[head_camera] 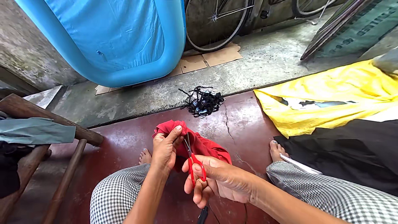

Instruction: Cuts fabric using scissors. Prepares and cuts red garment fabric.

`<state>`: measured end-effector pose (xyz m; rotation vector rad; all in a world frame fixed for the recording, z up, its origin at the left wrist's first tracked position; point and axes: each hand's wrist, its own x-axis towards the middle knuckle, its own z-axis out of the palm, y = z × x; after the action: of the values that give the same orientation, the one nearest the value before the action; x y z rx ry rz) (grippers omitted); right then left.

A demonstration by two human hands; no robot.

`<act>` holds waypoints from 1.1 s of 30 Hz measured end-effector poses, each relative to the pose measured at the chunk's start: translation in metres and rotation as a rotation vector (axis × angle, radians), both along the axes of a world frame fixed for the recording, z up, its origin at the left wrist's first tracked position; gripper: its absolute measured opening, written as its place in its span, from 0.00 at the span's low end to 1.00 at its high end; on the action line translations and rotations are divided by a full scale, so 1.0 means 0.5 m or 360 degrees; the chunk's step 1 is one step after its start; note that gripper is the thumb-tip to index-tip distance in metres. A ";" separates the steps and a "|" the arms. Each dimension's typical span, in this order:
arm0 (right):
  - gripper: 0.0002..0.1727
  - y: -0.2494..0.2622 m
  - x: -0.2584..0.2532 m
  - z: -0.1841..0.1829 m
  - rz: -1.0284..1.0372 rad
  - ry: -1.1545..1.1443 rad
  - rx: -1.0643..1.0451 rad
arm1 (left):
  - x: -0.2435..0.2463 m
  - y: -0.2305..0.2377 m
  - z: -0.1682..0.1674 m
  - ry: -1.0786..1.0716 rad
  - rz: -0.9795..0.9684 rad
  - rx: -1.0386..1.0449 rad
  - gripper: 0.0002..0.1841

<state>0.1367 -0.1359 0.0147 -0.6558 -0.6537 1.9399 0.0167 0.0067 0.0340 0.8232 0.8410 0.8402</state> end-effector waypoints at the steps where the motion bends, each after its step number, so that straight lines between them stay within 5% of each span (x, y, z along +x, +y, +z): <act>1: 0.20 0.000 -0.001 0.002 -0.0004 -0.0005 -0.0002 | 0.000 0.000 0.000 0.0013 -0.0002 0.0017 0.13; 16: 0.21 0.021 0.023 0.014 -0.0188 -0.0252 -0.0048 | 0.002 -0.016 -0.003 0.0097 -0.0114 0.0289 0.13; 27: 0.17 0.029 -0.015 -0.009 -0.0513 -0.0550 -0.0092 | 0.014 -0.015 -0.020 0.0050 -0.0056 0.0013 0.13; 28: 0.17 0.029 -0.012 -0.009 -0.0530 -0.0545 -0.0085 | 0.009 -0.009 -0.021 0.0109 -0.0147 0.0012 0.14; 31: 0.15 0.030 0.008 -0.004 -0.0551 -0.0548 -0.0082 | -0.013 0.017 -0.019 0.0603 -0.0483 0.0255 0.40; 33: 0.15 0.032 0.024 0.003 -0.0546 -0.0574 -0.0086 | -0.029 0.037 -0.022 0.1028 -0.0457 0.0607 0.42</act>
<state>0.1488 -0.1199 0.0162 -1.0923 -0.6585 1.5384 0.0023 0.0253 0.0231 1.5613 1.1016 0.4780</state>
